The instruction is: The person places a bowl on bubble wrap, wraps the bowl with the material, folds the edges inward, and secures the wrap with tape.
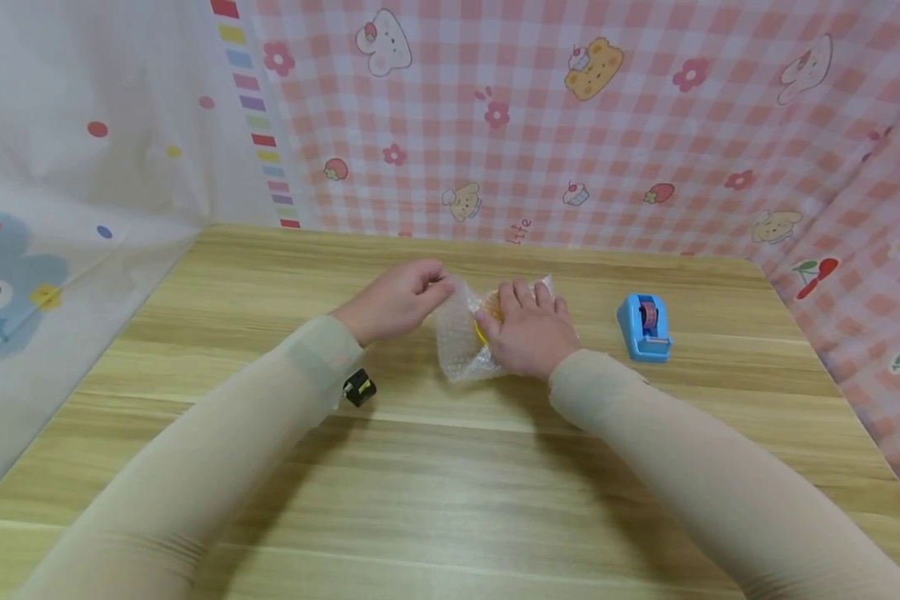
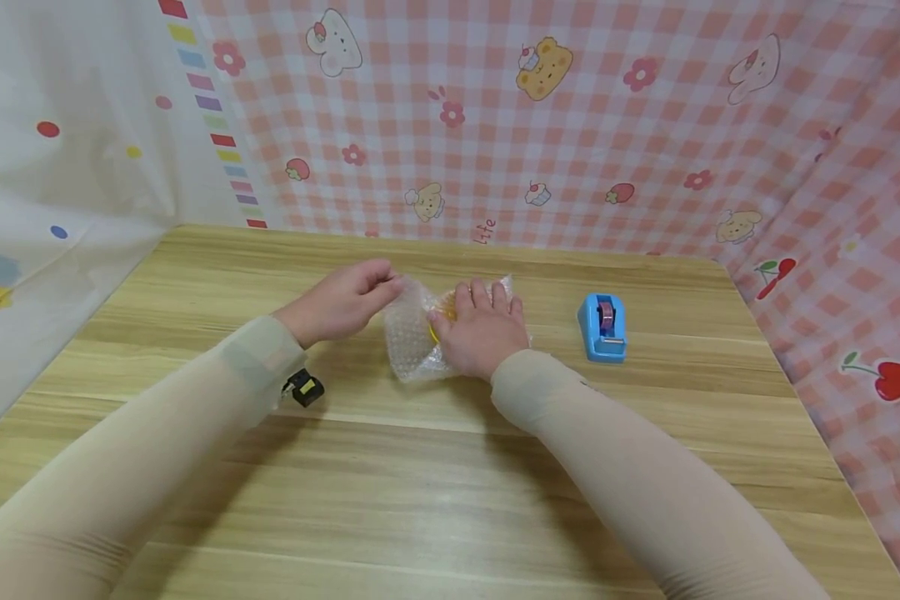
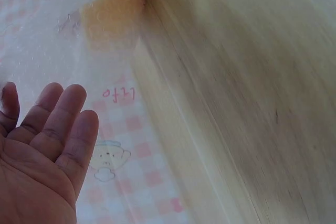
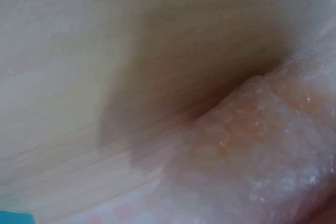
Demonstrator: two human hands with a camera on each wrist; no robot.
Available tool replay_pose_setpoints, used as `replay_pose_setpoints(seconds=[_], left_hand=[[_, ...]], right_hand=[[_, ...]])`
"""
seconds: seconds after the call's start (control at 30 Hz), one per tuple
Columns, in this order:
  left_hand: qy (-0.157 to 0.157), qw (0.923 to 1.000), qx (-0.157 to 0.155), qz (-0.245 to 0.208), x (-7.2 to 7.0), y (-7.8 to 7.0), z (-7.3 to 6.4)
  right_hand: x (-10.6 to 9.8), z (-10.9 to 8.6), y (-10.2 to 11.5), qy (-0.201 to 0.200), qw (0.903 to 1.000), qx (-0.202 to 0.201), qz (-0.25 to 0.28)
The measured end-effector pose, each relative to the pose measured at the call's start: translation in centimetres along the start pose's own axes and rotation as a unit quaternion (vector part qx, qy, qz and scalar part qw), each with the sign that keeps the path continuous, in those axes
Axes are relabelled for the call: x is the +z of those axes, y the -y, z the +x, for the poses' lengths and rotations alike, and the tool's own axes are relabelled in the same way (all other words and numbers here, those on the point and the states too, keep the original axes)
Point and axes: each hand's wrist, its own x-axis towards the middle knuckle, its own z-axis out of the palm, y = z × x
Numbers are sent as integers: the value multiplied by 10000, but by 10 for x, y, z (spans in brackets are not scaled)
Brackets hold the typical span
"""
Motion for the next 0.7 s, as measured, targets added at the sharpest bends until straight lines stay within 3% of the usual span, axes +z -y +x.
replay_pose_setpoints(seconds=[0.4, 0.7], left_hand=[[185, 9987, 210, -424, 9, -7, 5], [452, 9984, -12, -335, 14, -8, 4]], right_hand=[[-3, 2, -1, 36, 9994, 33, 334], [-8, 3, -5, -72, 9957, -49, 920]])
